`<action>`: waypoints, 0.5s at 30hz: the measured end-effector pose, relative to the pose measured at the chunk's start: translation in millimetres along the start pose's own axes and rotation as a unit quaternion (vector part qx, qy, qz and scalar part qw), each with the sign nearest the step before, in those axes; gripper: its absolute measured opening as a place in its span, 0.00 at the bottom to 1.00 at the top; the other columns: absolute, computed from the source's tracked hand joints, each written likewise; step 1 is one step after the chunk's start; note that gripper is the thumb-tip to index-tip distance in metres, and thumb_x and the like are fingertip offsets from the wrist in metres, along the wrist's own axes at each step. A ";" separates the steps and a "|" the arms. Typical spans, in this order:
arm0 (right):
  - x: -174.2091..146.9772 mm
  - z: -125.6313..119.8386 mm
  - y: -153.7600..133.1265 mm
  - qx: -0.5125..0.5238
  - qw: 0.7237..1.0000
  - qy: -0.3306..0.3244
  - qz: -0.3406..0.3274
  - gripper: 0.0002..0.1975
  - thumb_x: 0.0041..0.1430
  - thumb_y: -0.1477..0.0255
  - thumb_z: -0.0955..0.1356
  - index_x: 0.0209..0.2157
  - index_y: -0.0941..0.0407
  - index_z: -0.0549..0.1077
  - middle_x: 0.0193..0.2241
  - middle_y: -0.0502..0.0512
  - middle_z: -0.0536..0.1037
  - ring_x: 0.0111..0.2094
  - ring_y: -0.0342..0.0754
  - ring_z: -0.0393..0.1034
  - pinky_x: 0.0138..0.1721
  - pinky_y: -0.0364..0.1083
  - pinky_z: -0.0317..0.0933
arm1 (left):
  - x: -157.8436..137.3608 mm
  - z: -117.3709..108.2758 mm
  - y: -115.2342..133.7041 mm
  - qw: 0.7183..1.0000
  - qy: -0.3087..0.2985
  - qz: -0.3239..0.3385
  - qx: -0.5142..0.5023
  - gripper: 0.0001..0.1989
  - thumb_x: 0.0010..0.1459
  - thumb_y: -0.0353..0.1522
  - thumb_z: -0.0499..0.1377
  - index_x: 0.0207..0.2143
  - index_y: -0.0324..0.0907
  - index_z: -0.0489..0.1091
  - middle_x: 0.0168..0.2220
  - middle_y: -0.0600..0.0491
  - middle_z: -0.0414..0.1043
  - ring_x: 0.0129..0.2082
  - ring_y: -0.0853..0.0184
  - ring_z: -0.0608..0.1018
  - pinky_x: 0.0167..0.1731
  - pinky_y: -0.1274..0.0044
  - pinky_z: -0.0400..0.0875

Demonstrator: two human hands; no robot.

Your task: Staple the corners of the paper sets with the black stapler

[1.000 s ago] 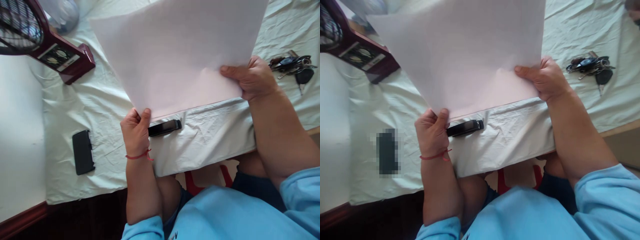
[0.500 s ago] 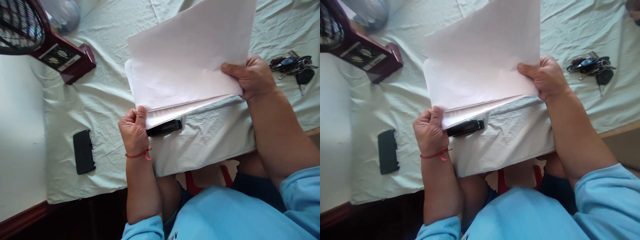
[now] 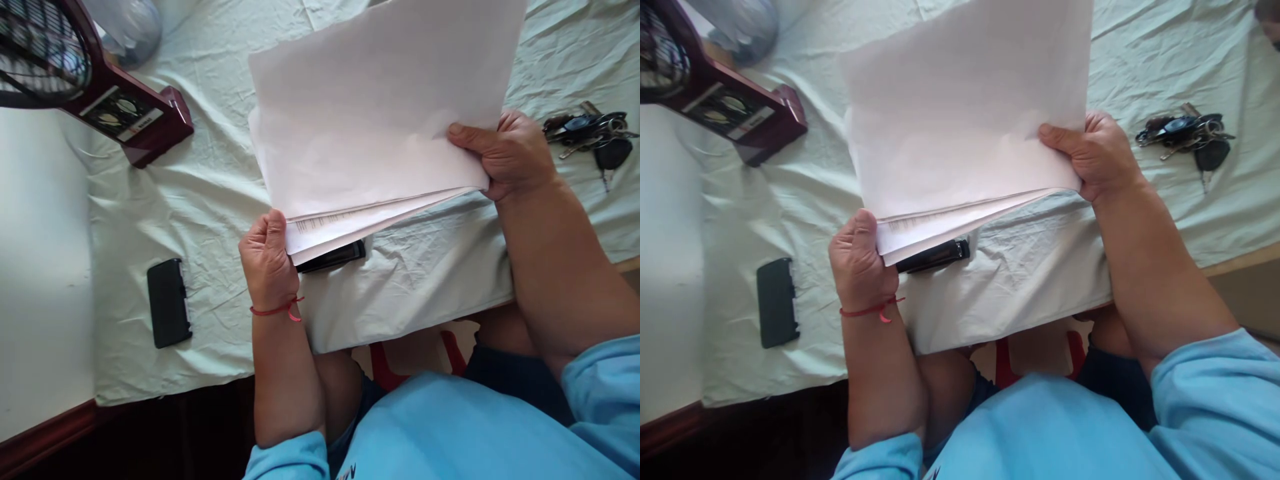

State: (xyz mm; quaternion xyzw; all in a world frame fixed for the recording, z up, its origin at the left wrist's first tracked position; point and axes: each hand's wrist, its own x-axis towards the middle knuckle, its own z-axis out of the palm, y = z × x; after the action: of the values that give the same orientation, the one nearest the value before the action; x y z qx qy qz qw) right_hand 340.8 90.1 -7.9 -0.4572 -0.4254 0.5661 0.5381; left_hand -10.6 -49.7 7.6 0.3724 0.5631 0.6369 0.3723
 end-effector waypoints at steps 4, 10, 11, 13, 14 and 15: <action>-6.2 4.9 -3.5 -0.010 1.000 -0.012 0.005 0.36 0.31 0.55 0.95 0.41 0.55 0.91 0.46 0.51 0.93 0.50 0.57 0.92 0.64 0.59 0.85 | 0.7 0.3 1.5 1.000 0.014 0.000 -0.023 0.27 0.58 0.55 0.86 0.36 0.45 0.82 0.37 0.53 0.81 0.37 0.64 0.82 0.38 0.74 0.82; -9.1 6.7 -1.0 -0.012 0.999 -0.047 0.004 0.37 0.36 0.53 0.94 0.44 0.57 0.90 0.47 0.49 0.93 0.50 0.57 0.92 0.64 0.61 0.85 | 1.9 -5.0 -2.0 0.998 0.066 0.016 0.008 0.34 0.58 0.57 0.85 0.28 0.46 0.71 0.27 0.60 0.67 0.28 0.69 0.73 0.31 0.77 0.77; -9.1 6.3 -0.9 -0.014 0.999 -0.049 0.003 0.37 0.37 0.54 0.94 0.45 0.57 0.90 0.47 0.50 0.93 0.51 0.57 0.92 0.64 0.61 0.85 | 1.6 -3.7 -2.3 0.998 0.066 0.016 0.003 0.33 0.60 0.57 0.84 0.29 0.46 0.72 0.29 0.59 0.69 0.31 0.67 0.76 0.33 0.76 0.79; -9.0 5.3 -1.6 -0.016 0.999 -0.046 0.001 0.37 0.36 0.53 0.94 0.44 0.57 0.90 0.47 0.49 0.93 0.51 0.57 0.92 0.65 0.61 0.84 | 0.7 -0.9 -1.9 0.998 0.054 0.014 -0.008 0.29 0.63 0.59 0.81 0.34 0.47 0.76 0.34 0.55 0.76 0.39 0.61 0.83 0.40 0.73 0.85; -9.0 4.8 -2.2 -0.016 0.999 -0.043 0.000 0.37 0.35 0.53 0.94 0.44 0.57 0.90 0.47 0.49 0.93 0.51 0.57 0.92 0.66 0.61 0.84 | 0.3 0.0 -1.4 0.999 0.043 0.010 -0.012 0.28 0.63 0.59 0.81 0.36 0.48 0.78 0.36 0.54 0.79 0.43 0.59 0.85 0.43 0.71 0.86; -9.0 4.4 -2.8 -0.016 0.999 -0.042 -0.001 0.37 0.34 0.52 0.94 0.44 0.56 0.90 0.47 0.48 0.93 0.51 0.57 0.92 0.67 0.62 0.83 | -0.1 0.2 -0.7 0.999 0.029 0.002 -0.013 0.28 0.62 0.58 0.82 0.37 0.47 0.80 0.38 0.53 0.81 0.44 0.58 0.86 0.45 0.70 0.88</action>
State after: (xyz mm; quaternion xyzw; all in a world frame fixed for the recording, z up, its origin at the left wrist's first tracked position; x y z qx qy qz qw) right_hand 337.2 81.3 -3.6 -0.4410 -0.4571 0.5776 0.5128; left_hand -10.4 -49.6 6.9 0.3498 0.5650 0.6553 0.3591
